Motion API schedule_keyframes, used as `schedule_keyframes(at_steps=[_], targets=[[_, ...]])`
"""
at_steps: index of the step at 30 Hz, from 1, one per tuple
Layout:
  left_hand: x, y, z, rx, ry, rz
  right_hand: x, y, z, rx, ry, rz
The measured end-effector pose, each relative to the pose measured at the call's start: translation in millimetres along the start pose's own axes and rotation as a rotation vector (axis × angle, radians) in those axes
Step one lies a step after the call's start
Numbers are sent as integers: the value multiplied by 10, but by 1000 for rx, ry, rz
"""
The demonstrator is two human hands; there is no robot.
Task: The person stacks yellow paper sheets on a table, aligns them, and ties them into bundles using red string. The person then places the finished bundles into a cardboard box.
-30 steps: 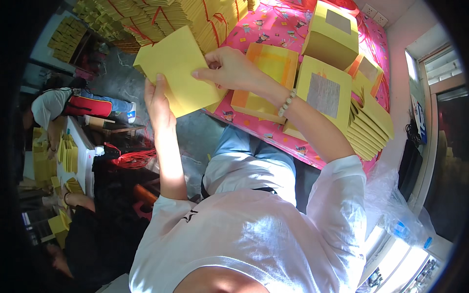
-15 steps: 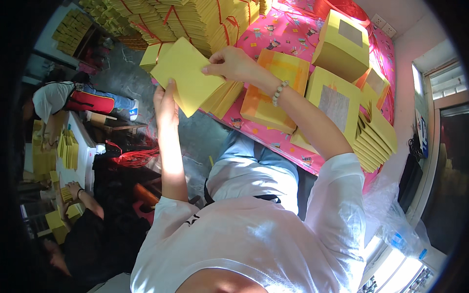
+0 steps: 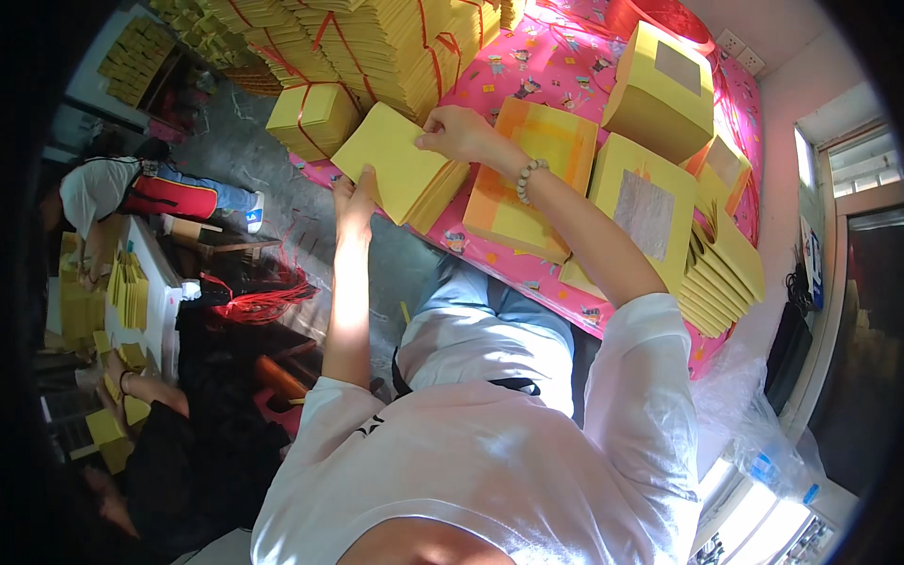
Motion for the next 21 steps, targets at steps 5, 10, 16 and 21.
schedule_keyframes(at_steps=[5, 10, 16, 21], targets=[[-17, -12, 31, 56, 18, 44, 32, 64, 3, -47, 23, -65], [13, -36, 59, 138, 65, 87, 95, 255, 26, 88, -58, 49], [9, -2, 68, 154, 94, 106, -69, -18, -43, -337, 184, -137], [86, 43, 18, 388, 92, 72, -58, -4, 23, -328, 170, -166]])
Point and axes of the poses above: each hand's wrist, its own x-axis towards the middle knuckle, its own z-axis out of the palm, y = z × x, the point moved 4 cm from there along x, towards the middle knuckle
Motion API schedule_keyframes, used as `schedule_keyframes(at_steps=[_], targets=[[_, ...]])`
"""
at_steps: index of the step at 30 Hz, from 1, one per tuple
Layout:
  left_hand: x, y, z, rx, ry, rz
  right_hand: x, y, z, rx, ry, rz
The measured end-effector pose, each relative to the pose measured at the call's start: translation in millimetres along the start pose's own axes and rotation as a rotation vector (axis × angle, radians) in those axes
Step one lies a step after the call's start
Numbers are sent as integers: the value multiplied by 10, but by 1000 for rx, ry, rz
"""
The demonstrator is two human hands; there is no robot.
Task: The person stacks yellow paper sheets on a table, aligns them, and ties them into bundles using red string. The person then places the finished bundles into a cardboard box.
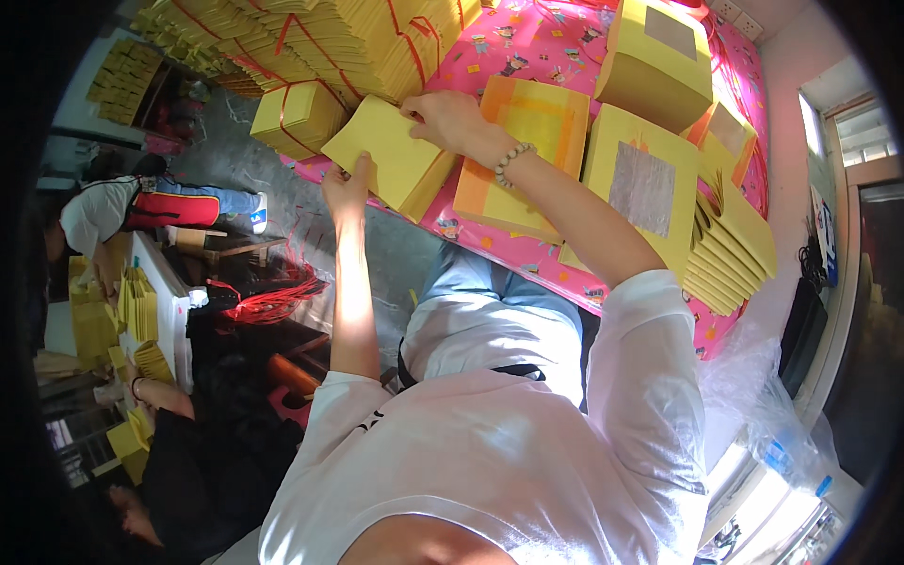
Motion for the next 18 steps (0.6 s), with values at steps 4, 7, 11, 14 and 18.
schedule_keyframes(at_steps=[4, 7, 11, 14, 18], targets=[[-240, 535, 46, 700, 242, 307, -2, 84, 19, 42, 6, 1], [-220, 641, 62, 788, 266, 682, 17, 87, 18, 84, 20, -4], [-36, 634, 296, 679, -245, 848, 34, 125, 29, 133, 28, -51], [29, 545, 408, 667, -306, 823, 40, 144, 47, 152, -7, -62], [-30, 456, 478, 729, -220, 848, 5, 229, 15, 276, -36, -82]])
Point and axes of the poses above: each hand's wrist, its own x-axis towards the middle knuckle, its own z-axis out of the palm, y = z × x, the point moved 4 cm from there along x, towards the middle knuckle
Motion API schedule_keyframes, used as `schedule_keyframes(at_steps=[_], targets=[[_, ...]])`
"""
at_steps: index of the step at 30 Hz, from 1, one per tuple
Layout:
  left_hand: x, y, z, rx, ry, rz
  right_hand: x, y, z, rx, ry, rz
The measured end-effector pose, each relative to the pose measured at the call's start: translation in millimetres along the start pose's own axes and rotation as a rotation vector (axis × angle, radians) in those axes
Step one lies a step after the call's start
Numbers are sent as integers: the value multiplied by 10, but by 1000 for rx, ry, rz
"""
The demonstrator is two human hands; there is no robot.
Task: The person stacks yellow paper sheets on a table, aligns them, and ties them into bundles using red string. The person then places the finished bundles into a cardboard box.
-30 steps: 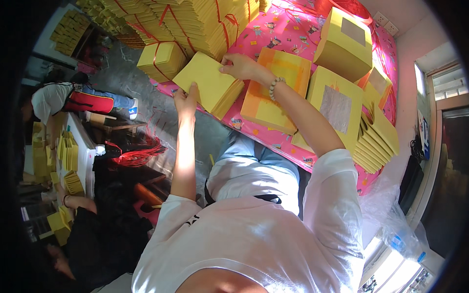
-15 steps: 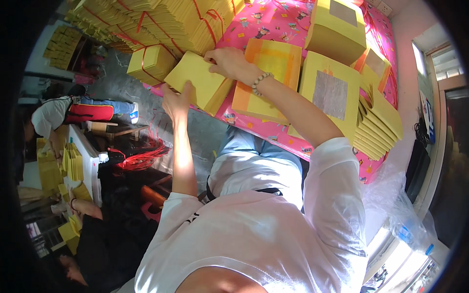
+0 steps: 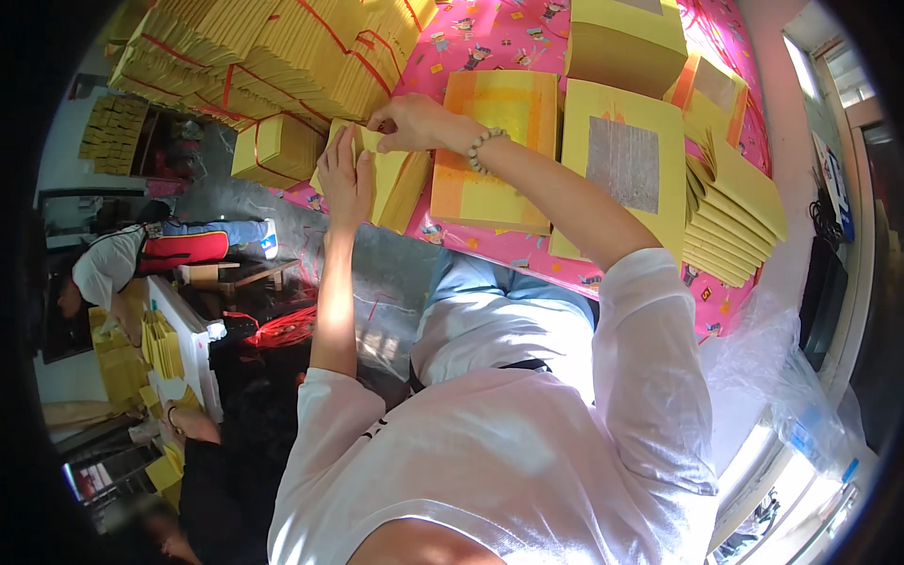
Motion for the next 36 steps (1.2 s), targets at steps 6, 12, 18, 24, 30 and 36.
schedule_keyframes(at_steps=[6, 12, 18, 24, 30, 36], targets=[[-10, -62, 43, -4, -67, -23, -49, 177, -17, 110, -52, 132], [0, -78, 66, 32, -86, -25, -51, 191, -24, 91, -79, 57], [3, -73, 83, 33, -105, -35, -87, 214, 39, 12, -106, 76], [-19, -66, 99, 63, -97, -42, -148, 165, 64, -181, -74, 16], [-28, -97, 67, -5, -9, -36, 4, 25, -34, -86, -321, 181], [-21, -97, 66, -58, 27, -48, 240, 123, 123, 55, -501, 255]])
Point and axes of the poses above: each hand's wrist, its own x-axis towards the middle knuckle, its own z-axis out of the palm, y = z × x, the point moved 4 cm from there along x, towards the middle knuckle
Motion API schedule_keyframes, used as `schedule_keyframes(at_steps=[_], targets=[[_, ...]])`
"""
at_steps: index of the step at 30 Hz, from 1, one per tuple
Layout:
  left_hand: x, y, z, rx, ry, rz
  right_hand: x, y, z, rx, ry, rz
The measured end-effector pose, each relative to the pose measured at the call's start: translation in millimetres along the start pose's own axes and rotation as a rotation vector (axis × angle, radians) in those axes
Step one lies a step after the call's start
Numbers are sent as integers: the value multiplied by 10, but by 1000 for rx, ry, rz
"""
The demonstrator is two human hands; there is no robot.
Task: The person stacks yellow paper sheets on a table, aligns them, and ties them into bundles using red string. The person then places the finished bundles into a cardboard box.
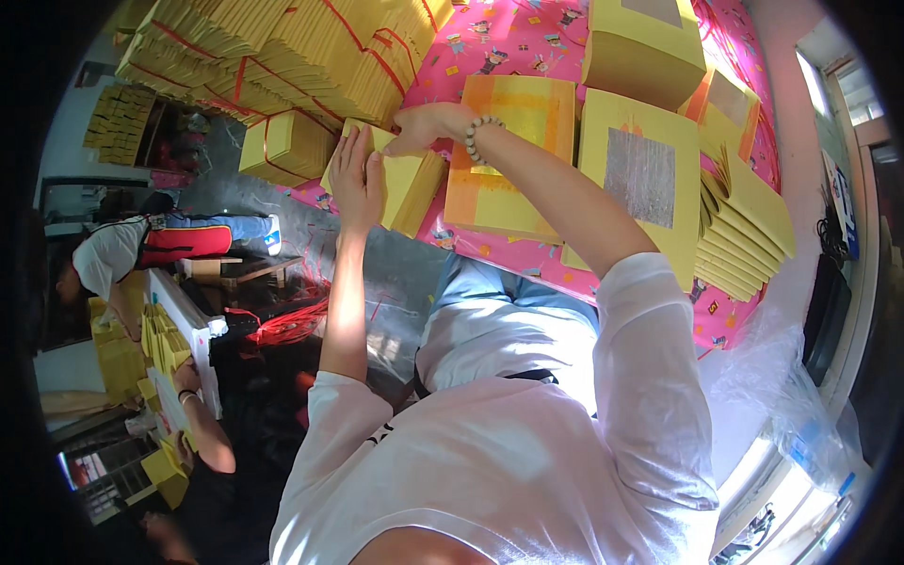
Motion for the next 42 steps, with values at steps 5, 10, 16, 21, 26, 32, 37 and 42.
schedule_keyframes(at_steps=[5, 10, 16, 21, 26, 32, 37, 42], targets=[[-8, -18, -11, -3, -11, -3, 54, 84, 104, 22, 40, 20], [-21, -20, -24, -32, 36, -1, 37, 92, 142, 79, 41, 107], [-171, -44, -70, -418, 287, -150, 3, 41, 130, 139, -9, 113], [-155, -109, -59, -335, 246, -176, -30, 17, 129, 166, 23, 98], [-123, -85, -54, -200, 231, -85, -32, 26, 135, 165, 45, 107], [-122, -66, -60, -199, 250, -111, 36, -15, 134, 133, -90, 152], [-125, -63, -55, -209, 258, -139, 136, 13, 150, 85, -74, 230], [-115, -36, -62, -200, 244, -129, 190, 56, 180, 139, 0, 207]])
Point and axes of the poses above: each hand's wrist, its own x-axis towards the middle knuckle, its own z-axis out of the palm, y = z × x, the point moved 4 cm from there along x, towards the middle knuckle
